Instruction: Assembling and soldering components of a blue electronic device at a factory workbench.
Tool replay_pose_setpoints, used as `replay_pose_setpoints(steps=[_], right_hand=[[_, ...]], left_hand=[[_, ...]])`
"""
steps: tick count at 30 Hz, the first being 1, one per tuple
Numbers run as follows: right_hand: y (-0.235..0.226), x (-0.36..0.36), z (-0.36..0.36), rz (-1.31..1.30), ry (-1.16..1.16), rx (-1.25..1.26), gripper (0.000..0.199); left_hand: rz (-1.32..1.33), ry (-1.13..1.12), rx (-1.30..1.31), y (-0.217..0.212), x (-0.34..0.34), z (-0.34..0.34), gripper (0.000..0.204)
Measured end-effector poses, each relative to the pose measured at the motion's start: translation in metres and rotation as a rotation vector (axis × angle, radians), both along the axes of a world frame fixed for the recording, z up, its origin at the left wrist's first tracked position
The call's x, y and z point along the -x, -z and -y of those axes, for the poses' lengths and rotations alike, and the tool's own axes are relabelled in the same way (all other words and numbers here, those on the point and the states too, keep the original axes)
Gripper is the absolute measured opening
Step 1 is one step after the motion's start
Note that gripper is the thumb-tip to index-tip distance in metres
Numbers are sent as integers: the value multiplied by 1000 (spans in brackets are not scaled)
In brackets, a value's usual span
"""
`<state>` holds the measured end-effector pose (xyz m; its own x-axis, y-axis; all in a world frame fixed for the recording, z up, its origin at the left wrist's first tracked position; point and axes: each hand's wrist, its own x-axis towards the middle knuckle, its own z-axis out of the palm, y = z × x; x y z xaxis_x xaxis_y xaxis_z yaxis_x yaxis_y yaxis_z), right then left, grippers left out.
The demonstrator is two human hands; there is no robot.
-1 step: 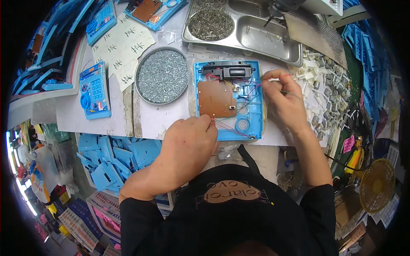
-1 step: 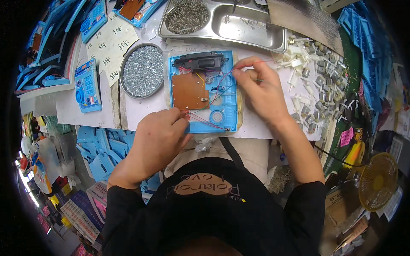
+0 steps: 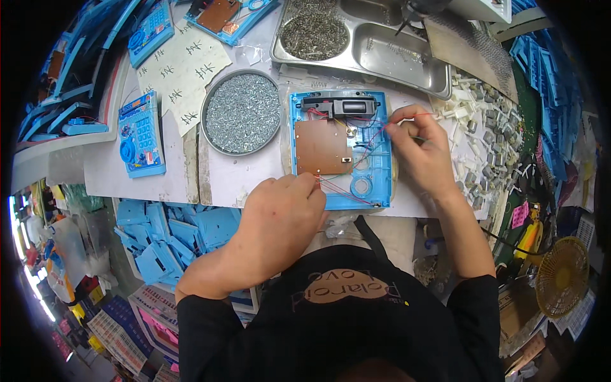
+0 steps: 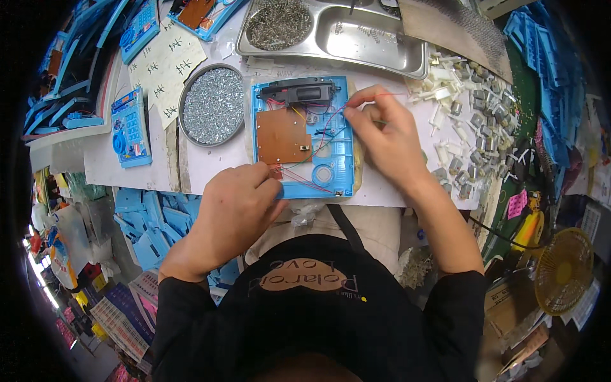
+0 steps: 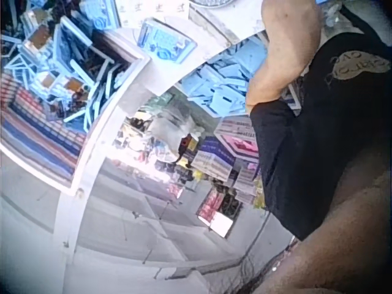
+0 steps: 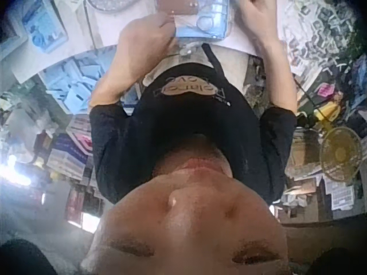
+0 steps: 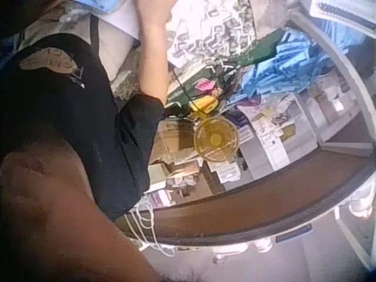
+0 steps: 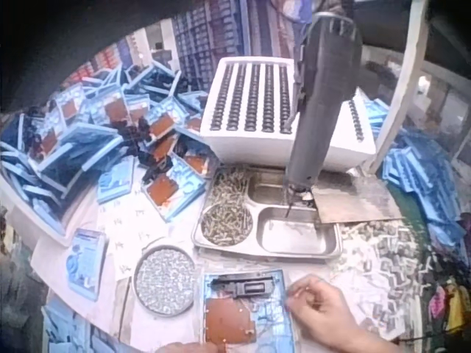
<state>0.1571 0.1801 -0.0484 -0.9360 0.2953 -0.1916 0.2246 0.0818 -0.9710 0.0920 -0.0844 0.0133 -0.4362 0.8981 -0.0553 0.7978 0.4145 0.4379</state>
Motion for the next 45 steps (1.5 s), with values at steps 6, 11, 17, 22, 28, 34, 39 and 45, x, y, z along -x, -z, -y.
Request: replay_pose_setpoints(steps=[6, 11, 17, 22, 28, 34, 39, 45], right_hand=[[-11, 3, 7, -34, -48, -4, 24], [-29, -37, 5, -333, -345, -326, 27], [-70, -48, 16, -253, -785, -154, 48], [-30, -29, 41, -485, -531, -990, 40], [-17, -29, 93, -509, -428, -953, 32], [-12, -26, 109, -448, -396, -933, 32], [-12, -25, 104, -467, -407, -865, 25], [-12, -22, 105, -519, -417, -718, 23]], left_hand=[[79, 136, -174, 31, -6, -20, 29], [231, 2, -360, 17, -1, -27, 26], [55, 357, -346, 42, -21, -16, 31], [53, 177, -479, 46, -17, 11, 16], [19, -168, -229, 55, -31, 50, 10], [265, 48, -55, 47, -44, 57, 10], [378, 96, -70, 20, -6, 64, 8], [1159, -294, -161, 53, -30, 60, 26]])
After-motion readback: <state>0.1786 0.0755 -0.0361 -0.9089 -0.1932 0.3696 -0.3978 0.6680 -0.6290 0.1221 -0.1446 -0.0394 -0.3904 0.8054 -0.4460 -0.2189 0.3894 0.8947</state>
